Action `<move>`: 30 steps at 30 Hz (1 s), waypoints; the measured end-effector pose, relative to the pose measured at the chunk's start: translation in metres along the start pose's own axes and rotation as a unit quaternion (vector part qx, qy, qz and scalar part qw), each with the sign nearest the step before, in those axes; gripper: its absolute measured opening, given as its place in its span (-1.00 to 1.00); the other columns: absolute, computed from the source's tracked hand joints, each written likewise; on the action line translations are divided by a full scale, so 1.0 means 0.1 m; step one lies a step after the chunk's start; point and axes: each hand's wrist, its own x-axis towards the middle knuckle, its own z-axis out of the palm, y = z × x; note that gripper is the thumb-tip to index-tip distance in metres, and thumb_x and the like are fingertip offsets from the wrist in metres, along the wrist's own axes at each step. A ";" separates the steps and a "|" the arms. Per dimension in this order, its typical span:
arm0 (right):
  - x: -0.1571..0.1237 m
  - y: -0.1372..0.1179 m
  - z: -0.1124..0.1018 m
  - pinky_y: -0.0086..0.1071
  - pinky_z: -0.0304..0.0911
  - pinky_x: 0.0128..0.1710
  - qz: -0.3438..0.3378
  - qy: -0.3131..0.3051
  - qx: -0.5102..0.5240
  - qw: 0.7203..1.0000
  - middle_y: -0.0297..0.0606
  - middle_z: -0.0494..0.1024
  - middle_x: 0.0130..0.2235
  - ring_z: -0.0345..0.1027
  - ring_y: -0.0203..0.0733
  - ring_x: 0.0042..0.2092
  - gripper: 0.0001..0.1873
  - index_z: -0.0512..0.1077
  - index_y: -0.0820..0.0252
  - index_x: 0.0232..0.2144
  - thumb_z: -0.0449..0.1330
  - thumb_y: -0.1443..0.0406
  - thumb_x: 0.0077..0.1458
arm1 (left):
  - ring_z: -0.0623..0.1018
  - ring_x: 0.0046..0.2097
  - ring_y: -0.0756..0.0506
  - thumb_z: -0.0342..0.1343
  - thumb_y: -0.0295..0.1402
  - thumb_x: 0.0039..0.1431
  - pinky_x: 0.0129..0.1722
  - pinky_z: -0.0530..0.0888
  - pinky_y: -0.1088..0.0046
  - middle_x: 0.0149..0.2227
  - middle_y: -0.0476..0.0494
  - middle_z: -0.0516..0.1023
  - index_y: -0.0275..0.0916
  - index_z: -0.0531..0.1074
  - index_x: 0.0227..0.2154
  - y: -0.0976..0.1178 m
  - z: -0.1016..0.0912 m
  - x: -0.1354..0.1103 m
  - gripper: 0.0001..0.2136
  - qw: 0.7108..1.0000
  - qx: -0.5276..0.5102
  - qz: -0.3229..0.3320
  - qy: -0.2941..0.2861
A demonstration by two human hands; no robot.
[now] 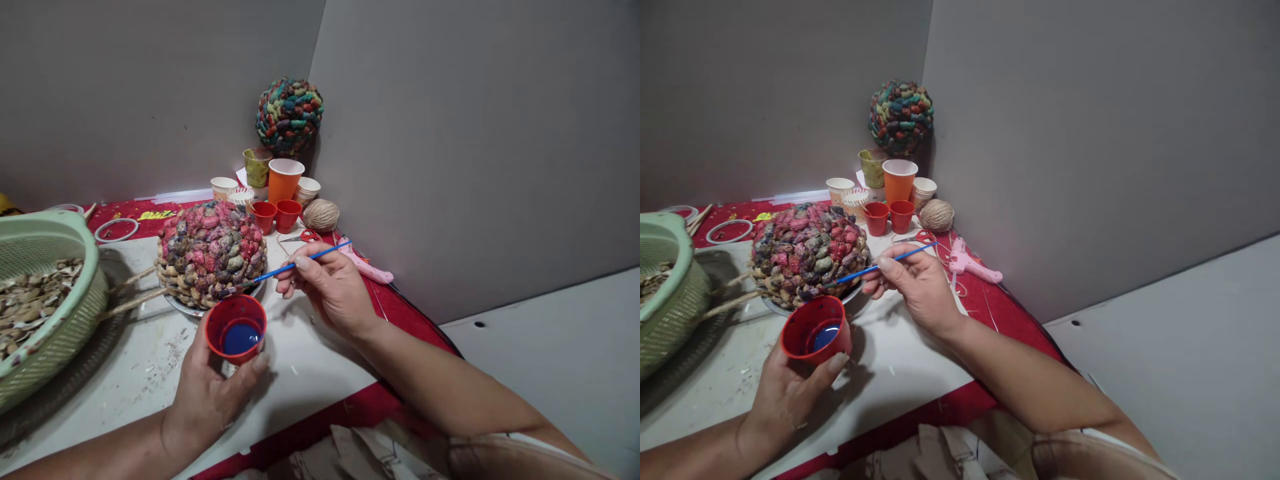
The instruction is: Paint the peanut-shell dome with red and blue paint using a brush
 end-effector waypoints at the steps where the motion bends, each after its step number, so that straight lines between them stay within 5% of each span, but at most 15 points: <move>1: -0.01 0.02 0.01 -0.50 0.53 -0.45 -0.012 0.002 -0.009 1.000 -0.35 0.67 -0.46 0.59 -0.30 -0.47 -0.74 0.50 0.19 -0.37 0.42 0.14 0.07 | 0.63 -0.20 -0.12 0.39 -0.14 0.00 -0.15 0.60 0.33 -0.19 -0.11 0.65 -0.17 0.46 -0.11 -0.01 0.00 -0.01 -0.58 1.000 0.004 -0.004 -0.006; 15: -0.12 -0.02 0.09 -0.48 0.60 -0.36 -0.184 0.019 -0.140 0.973 -0.39 0.66 -0.44 0.63 -0.30 -0.42 -0.98 0.59 0.15 -0.32 0.34 0.33 0.18 | 0.64 -0.14 -0.14 0.39 -0.16 0.02 -0.08 0.59 0.29 -0.13 -0.09 0.67 -0.13 0.47 -0.04 -0.03 0.02 -0.02 -0.56 0.999 0.023 0.008 -0.026; 30: -0.18 0.01 0.07 -0.40 0.58 -0.22 -0.285 -0.026 -0.259 0.923 -0.27 0.73 -0.26 0.65 -0.24 -0.27 -0.78 0.64 0.09 -0.19 0.32 0.47 0.15 | 0.63 -0.10 -0.13 0.37 -0.24 0.07 -0.07 0.59 0.31 -0.07 -0.08 0.65 -0.11 0.44 0.01 -0.06 0.00 -0.01 -0.56 0.996 0.049 0.042 -0.060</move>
